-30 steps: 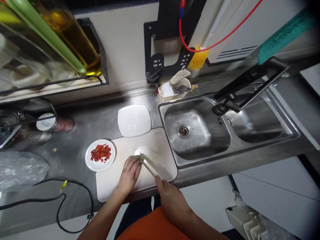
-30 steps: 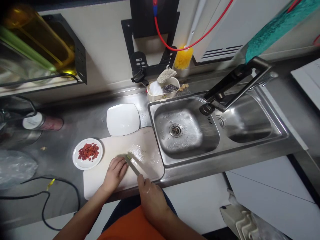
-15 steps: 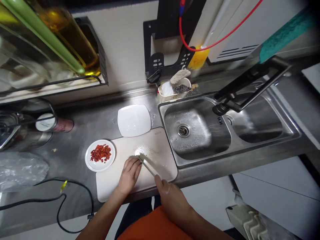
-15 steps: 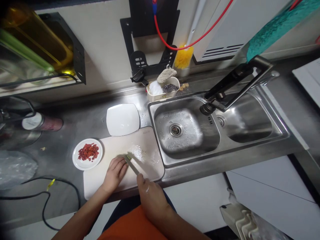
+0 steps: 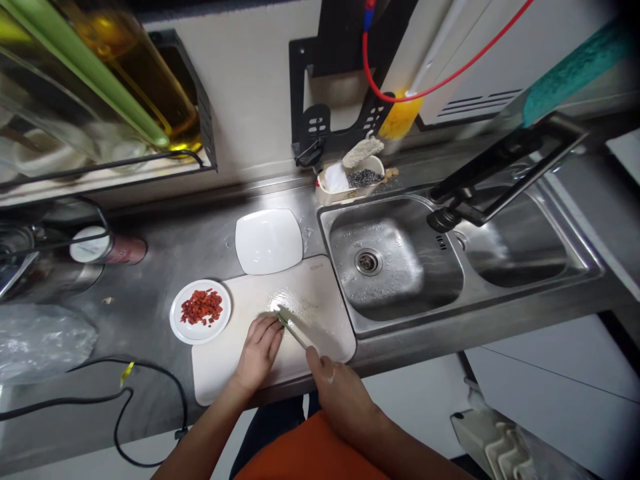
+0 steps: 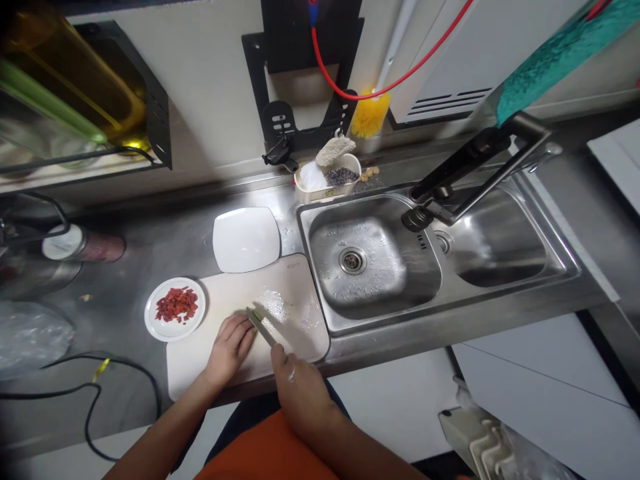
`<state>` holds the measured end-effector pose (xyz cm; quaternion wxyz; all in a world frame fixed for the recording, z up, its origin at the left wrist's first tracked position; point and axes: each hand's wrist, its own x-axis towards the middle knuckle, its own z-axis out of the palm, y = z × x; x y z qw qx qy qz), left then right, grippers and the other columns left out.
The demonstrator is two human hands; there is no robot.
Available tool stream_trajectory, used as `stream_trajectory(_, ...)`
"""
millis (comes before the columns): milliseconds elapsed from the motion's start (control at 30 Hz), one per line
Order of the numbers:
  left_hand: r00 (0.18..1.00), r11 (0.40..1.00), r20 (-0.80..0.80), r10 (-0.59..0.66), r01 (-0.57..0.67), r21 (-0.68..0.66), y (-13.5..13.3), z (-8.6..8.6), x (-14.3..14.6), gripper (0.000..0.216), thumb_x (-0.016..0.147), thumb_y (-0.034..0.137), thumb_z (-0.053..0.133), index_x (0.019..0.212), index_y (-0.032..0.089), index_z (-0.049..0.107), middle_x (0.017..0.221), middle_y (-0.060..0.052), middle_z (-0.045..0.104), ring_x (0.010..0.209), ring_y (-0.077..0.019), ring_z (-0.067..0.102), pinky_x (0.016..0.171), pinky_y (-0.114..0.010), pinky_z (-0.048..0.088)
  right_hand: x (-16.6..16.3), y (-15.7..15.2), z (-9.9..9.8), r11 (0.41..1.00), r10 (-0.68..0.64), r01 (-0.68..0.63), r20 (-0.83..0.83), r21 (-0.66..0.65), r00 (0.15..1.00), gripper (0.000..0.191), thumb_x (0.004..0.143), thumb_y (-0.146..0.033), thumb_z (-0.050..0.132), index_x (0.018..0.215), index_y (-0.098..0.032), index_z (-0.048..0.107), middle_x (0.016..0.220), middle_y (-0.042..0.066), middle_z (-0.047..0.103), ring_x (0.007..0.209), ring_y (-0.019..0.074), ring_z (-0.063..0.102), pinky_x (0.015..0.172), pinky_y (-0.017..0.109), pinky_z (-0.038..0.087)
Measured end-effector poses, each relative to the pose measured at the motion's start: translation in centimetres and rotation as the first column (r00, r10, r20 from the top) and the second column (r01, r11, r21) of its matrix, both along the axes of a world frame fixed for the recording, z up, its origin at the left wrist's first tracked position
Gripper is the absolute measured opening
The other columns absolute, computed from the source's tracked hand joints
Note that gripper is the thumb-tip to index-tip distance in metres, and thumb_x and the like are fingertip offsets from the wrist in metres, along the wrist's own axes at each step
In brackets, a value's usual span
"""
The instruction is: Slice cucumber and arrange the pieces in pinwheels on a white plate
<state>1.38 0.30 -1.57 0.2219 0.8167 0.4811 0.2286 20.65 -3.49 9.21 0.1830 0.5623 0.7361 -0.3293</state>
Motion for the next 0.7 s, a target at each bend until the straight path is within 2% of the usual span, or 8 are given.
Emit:
stream_trajectory(467,1.000,0.999,0.001,-0.006,0.006,-0.031,0.1,0.1,0.0,0.024,0.090,0.018,0.047,0.112,0.020,0.058,0.109,-0.007,0.063,0.109,-0.0213,0.054,0.099,-0.044,0.045,-0.7,0.8,-2.1,0.994,0.016,-0.020,0.037,0.112,0.999,0.038,0.085,-0.001,0.038,0.118,-0.016,0.046,0.080,0.006,0.065,0.068,0.0170,0.064,0.055,0.022,0.041)
stream_trajectory(700,1.000,1.000,0.010,0.003,-0.003,-0.024,0.0,-0.1,-0.1,0.024,0.090,0.019,0.048,0.111,0.019,0.058,0.108,-0.007,0.063,0.109,-0.0211,0.055,0.098,-0.044,0.046,-1.9,1.1,-4.2,0.987,-0.014,0.009,0.034,0.161,0.999,0.033,0.087,-0.001,0.034,0.113,-0.015,0.051,0.076,0.005,0.065,0.068,0.0158,0.063,0.056,0.022,0.041)
